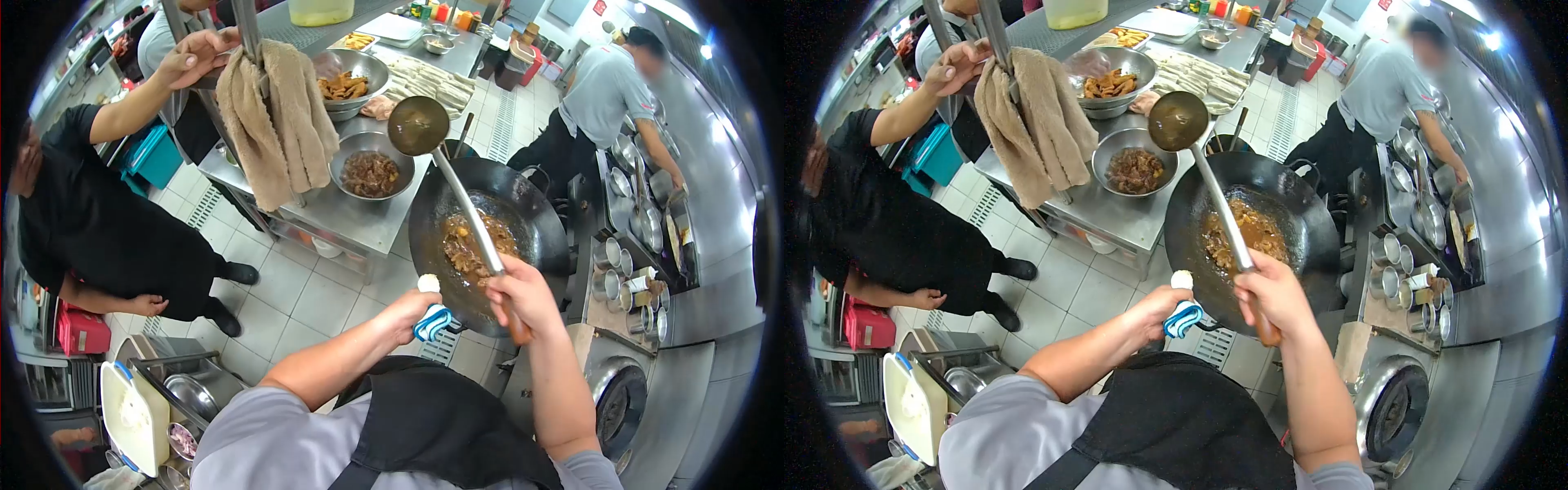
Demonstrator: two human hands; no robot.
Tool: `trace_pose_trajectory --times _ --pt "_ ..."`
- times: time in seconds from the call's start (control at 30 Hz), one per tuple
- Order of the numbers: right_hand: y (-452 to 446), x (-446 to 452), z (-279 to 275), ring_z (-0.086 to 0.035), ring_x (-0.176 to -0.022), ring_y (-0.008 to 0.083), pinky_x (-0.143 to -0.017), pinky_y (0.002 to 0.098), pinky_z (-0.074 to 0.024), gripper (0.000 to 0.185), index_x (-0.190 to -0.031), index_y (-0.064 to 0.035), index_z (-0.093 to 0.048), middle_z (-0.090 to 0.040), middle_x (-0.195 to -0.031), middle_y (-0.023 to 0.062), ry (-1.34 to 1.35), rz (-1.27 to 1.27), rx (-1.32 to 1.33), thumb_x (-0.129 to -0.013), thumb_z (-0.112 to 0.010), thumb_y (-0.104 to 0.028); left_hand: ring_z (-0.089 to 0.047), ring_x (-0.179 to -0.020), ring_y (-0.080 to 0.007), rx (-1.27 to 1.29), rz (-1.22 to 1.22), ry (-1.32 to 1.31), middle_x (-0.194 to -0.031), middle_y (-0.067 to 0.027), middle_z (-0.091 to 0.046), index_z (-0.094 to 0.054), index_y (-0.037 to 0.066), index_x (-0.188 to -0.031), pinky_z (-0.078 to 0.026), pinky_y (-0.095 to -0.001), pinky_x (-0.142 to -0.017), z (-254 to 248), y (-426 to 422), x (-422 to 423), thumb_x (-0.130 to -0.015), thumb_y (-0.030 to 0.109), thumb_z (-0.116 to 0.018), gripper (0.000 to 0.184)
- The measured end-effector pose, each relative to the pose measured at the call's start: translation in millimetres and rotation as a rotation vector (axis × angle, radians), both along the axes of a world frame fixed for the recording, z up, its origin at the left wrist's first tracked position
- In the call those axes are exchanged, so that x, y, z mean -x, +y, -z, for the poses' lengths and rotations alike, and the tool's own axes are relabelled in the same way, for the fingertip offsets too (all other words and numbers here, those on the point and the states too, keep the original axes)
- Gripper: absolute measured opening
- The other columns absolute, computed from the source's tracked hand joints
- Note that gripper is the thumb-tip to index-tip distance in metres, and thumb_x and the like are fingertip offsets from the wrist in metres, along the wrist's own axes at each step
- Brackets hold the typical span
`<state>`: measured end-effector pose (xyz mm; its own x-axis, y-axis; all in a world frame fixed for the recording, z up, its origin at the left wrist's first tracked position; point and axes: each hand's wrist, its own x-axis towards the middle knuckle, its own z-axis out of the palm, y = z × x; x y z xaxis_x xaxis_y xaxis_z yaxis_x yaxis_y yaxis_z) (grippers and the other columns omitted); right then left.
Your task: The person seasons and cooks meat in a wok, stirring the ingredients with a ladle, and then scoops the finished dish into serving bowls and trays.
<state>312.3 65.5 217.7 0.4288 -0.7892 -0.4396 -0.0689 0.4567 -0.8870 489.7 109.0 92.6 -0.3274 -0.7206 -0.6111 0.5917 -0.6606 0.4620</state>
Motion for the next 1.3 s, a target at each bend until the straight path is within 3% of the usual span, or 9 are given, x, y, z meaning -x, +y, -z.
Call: trace_pose_trajectory --times 0.27,0.33,0.37,0.4,0.57,0.8,0.93,1.1,1.3 --pt "60 108 -22 -0.047 -0.041 0.0106 -0.039 0.0248 -0.0429 0.053 -0.135 -0.0016 -0.050 -0.052 -0.063 0.0025 0.453 0.201 0.148 -0.082 -0.054 -0.002 -0.060 -0.052 -0.0161 0.034 0.064 -0.057 -0.067 -0.0068 -0.061 -0.059 0.003 -0.080 -0.050 -0.0306 -0.041 14 -14 6 -0.085 0.009 -0.055 0.009" --pt "65 118 3 -0.052 -0.042 0.0164 -0.042 0.0316 -0.0467 0.056 -0.136 -0.0045 -0.050 -0.058 -0.066 0.0086 0.873 0.243 0.230 -0.081 -0.056 -0.004 -0.059 -0.050 -0.0158 0.032 0.048 -0.063 -0.064 -0.0060 -0.060 -0.059 0.002 -0.079 -0.049 -0.0292 -0.040 14 -19 13 -0.086 0.009 -0.054 0.010" --pt "68 153 64 -0.059 -0.049 0.0262 -0.050 0.0393 -0.0503 0.057 -0.137 -0.0074 -0.048 -0.063 -0.072 0.0150 1.065 0.154 0.549 -0.081 -0.056 -0.008 -0.059 -0.049 -0.0156 0.033 0.041 -0.061 -0.063 -0.0055 -0.060 -0.059 0.002 -0.079 -0.049 -0.0284 -0.040 15 -22 17 -0.087 0.009 -0.054 0.011" --pt "77 109 21 -0.064 -0.064 0.0337 -0.061 0.0425 -0.0519 0.056 -0.138 -0.0092 -0.048 -0.065 -0.079 0.0184 1.220 0.123 0.243 -0.082 -0.055 -0.011 -0.059 -0.049 -0.0155 0.031 0.038 -0.061 -0.063 -0.0053 -0.060 -0.058 0.002 -0.080 -0.049 -0.0283 -0.040 16 -26 21 -0.087 0.009 -0.054 0.011" --pt "132 139 14 -0.067 -0.075 0.0298 -0.077 0.0389 -0.0525 0.057 -0.139 -0.0108 -0.048 -0.067 -0.084 0.0197 0.888 0.084 0.223 -0.082 -0.054 -0.010 -0.059 -0.049 -0.0152 0.024 0.044 -0.086 -0.062 -0.0046 -0.059 -0.058 0.002 -0.081 -0.048 -0.0288 -0.040 23 -34 39 -0.086 0.007 -0.054 0.008" --pt "121 153 -8 -0.057 -0.049 0.0163 -0.045 0.0349 -0.0475 0.039 -0.120 -0.0030 -0.055 -0.058 -0.069 0.0085 0.971 0.331 0.043 -0.081 -0.051 -0.003 -0.060 -0.053 -0.0159 0.159 0.001 -0.138 -0.068 -0.0056 -0.060 -0.057 -0.001 -0.088 -0.049 -0.0306 -0.043 32 -26 76 -0.082 0.002 -0.052 0.008" --pt "137 127 21 -0.051 -0.042 0.0149 -0.039 0.0284 -0.0429 0.015 -0.101 -0.0025 -0.052 -0.053 -0.063 0.0038 0.455 0.343 -0.169 -0.086 -0.052 -0.003 -0.062 -0.058 -0.0178 0.271 -0.026 -0.163 -0.074 -0.0074 -0.061 -0.055 -0.002 -0.093 -0.051 -0.0321 -0.048 47 -32 107 -0.080 -0.002 -0.050 0.014" --pt "131 124 20 -0.049 -0.043 0.0178 -0.040 0.0303 -0.0409 0.013 -0.101 -0.0037 -0.052 -0.052 -0.064 0.0045 -0.059 0.438 -0.378 -0.088 -0.053 -0.004 -0.060 -0.055 -0.0164 0.204 -0.019 -0.196 -0.072 -0.0066 -0.059 -0.055 0.000 -0.090 -0.049 -0.0314 -0.045 50 -31 107 -0.081 0.000 -0.051 0.010" --pt "130 121 21 -0.047 -0.041 0.0167 -0.040 0.0294 -0.0372 0.039 -0.131 -0.0028 -0.049 -0.049 -0.065 0.0054 -0.312 0.374 -0.496 -0.093 -0.045 -0.009 -0.057 -0.050 -0.0146 0.075 0.009 -0.120 -0.066 -0.0038 -0.057 -0.056 0.004 -0.084 -0.046 -0.0301 -0.038 46 -22 77 -0.083 0.005 -0.054 0.002"
